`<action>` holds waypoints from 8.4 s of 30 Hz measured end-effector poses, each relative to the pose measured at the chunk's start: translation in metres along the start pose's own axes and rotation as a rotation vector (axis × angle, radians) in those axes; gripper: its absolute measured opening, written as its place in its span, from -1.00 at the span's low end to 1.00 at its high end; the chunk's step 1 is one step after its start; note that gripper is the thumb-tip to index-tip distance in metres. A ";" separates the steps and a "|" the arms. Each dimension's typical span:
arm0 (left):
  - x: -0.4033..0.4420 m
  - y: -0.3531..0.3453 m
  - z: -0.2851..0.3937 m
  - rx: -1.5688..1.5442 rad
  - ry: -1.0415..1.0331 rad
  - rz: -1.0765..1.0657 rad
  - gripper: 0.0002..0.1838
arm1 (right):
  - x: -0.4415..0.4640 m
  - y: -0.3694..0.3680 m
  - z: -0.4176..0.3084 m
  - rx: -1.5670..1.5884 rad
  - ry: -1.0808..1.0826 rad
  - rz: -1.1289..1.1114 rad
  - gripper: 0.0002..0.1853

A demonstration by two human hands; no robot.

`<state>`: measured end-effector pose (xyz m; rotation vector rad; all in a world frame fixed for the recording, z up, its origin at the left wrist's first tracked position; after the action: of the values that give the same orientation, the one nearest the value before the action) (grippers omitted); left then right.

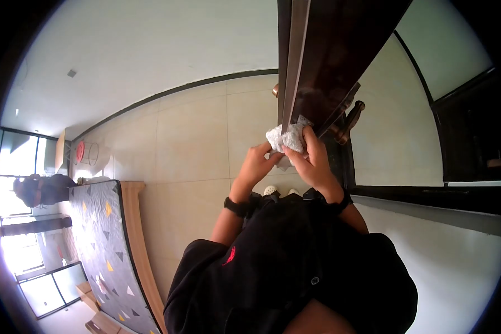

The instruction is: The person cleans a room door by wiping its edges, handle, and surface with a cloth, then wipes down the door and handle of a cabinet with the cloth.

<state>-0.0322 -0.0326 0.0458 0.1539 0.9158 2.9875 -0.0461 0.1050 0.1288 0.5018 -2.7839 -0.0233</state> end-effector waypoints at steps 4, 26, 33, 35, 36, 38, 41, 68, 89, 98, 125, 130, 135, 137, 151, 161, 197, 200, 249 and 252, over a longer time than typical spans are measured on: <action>-0.003 -0.013 -0.024 0.001 0.005 -0.013 -0.72 | -0.009 -0.006 0.017 -0.094 0.090 -0.005 -0.76; -0.015 -0.072 -0.105 0.188 0.064 -0.092 -0.67 | -0.069 -0.013 0.144 -0.606 0.086 -0.309 -0.75; -0.011 -0.097 -0.123 0.167 0.040 -0.113 -0.64 | -0.084 0.002 0.157 -0.586 -0.112 -0.364 -0.82; -0.008 -0.095 -0.124 0.171 0.120 -0.177 -0.63 | -0.085 0.005 0.160 -0.607 -0.135 -0.368 -0.77; -0.006 -0.090 -0.124 0.171 0.117 -0.174 -0.63 | -0.085 0.006 0.162 -0.624 -0.167 -0.373 -0.73; -0.004 -0.085 -0.124 0.067 0.113 -0.235 -0.61 | -0.085 0.010 0.159 -0.596 -0.123 -0.352 -0.70; 0.002 -0.068 -0.098 -0.017 0.068 -0.240 -0.59 | -0.077 0.016 0.128 -0.533 -0.089 -0.304 -0.68; 0.039 0.080 0.121 -0.514 -0.183 0.114 -0.63 | -0.041 0.043 0.020 -0.038 0.052 -0.006 -0.47; 0.011 0.026 0.070 0.081 -0.301 0.619 -0.70 | -0.058 0.043 0.038 -0.252 0.061 0.033 -0.52; -0.003 -0.037 -0.014 0.232 -0.251 0.466 -0.74 | -0.068 0.033 0.052 -0.590 0.134 -0.106 -0.53; -0.023 0.050 0.033 -0.085 -0.247 0.524 -0.32 | -0.068 0.029 0.046 -0.428 0.000 -0.103 -0.48; -0.013 0.064 0.055 -0.202 -0.468 0.525 -0.13 | -0.071 0.050 0.005 -0.237 0.306 0.159 -0.47; 0.025 0.060 0.074 -0.113 -0.458 0.561 -0.07 | -0.069 0.049 -0.002 -0.147 0.335 0.195 -0.49; 0.043 0.053 0.078 -0.166 -0.440 0.503 -0.11 | -0.070 0.043 0.003 -0.218 0.318 0.144 -0.49; 0.030 0.041 0.076 0.170 -0.263 0.493 -0.71 | -0.073 0.045 0.016 -0.290 0.236 0.147 -0.54; 0.032 0.047 0.041 -0.104 -0.310 0.346 -0.71 | -0.076 0.048 0.021 -0.240 0.159 0.151 -0.54; 0.047 0.066 0.145 0.315 -0.377 0.707 -0.49 | -0.083 0.046 0.029 -0.178 0.173 0.265 -0.49; 0.048 0.064 0.142 0.304 -0.448 0.693 -0.51 | -0.068 0.056 -0.011 0.085 0.303 0.438 -0.32; 0.034 0.092 0.153 -0.387 -0.269 0.377 -0.71 | -0.026 0.033 -0.038 0.225 0.109 0.056 -0.49; 0.036 0.093 0.154 -0.311 -0.281 0.401 -0.74 | -0.026 0.037 -0.039 0.222 0.113 0.074 -0.49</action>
<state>-0.0512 -0.0224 0.2276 0.8138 0.4242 3.2856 -0.0239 0.1503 0.1609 0.4367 -2.7050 0.3236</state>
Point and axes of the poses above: each hand's wrist, its own x-axis towards the middle knuckle, its own y-axis out of the back of the hand, z = x × y, the point moved 6 cm from there along x, towards the middle knuckle, and after that the axes turned 10 degrees about x, right-handed, at the moved point
